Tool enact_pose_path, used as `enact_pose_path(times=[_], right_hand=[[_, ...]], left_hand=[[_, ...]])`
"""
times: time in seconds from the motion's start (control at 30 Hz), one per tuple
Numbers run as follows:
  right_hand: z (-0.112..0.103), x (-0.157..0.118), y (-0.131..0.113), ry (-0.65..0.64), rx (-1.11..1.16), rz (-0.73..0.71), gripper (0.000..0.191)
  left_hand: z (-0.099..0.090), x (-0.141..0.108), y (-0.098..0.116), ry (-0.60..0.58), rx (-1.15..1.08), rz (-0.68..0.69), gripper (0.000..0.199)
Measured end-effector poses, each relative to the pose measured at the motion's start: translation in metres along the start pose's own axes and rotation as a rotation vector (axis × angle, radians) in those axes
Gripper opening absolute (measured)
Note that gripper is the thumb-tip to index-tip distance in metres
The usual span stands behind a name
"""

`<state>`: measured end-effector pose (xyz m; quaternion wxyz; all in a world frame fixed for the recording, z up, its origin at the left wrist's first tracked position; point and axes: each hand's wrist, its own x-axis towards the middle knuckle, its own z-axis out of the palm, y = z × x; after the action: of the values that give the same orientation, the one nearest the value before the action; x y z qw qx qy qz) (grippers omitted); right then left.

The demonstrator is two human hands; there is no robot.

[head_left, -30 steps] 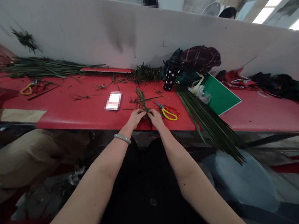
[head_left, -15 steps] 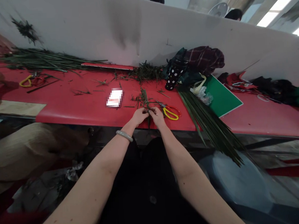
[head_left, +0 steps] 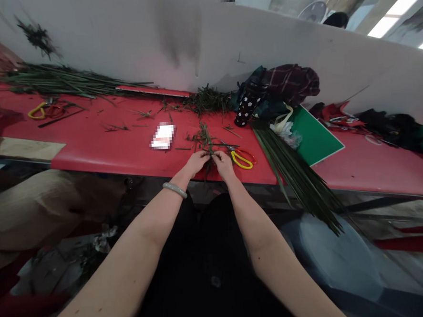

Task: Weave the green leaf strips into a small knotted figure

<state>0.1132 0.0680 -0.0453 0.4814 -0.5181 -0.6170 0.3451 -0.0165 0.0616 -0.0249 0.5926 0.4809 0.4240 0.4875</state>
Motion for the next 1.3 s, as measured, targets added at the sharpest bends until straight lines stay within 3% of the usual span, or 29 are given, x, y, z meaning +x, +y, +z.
enact_pose_path(times=[0.2,0.47,0.77,0.9,1.1,1.3], right_hand=[[0.002,0.003,0.007,-0.061,-0.007,-0.006,0.016],[0.000,0.000,0.002,-0.123,0.187,0.053,0.019],[0.001,-0.005,-0.008,-0.006,0.294,0.113,0.018],[0.000,-0.005,-0.008,-0.039,0.291,0.106,0.020],[-0.002,-0.006,-0.010,-0.081,0.256,0.154,0.020],[-0.003,-0.009,-0.009,-0.050,0.382,0.073,0.021]], left_hand=[[-0.004,0.002,-0.005,0.035,-0.113,-0.034,0.011],[-0.001,0.003,-0.003,0.131,-0.122,-0.032,0.009],[0.003,0.007,-0.006,0.123,-0.009,-0.018,0.008],[0.002,0.008,-0.009,0.131,0.006,-0.002,0.006],[0.000,0.010,-0.010,0.234,-0.008,0.043,0.005],[-0.002,0.014,-0.013,0.277,-0.030,0.050,0.008]])
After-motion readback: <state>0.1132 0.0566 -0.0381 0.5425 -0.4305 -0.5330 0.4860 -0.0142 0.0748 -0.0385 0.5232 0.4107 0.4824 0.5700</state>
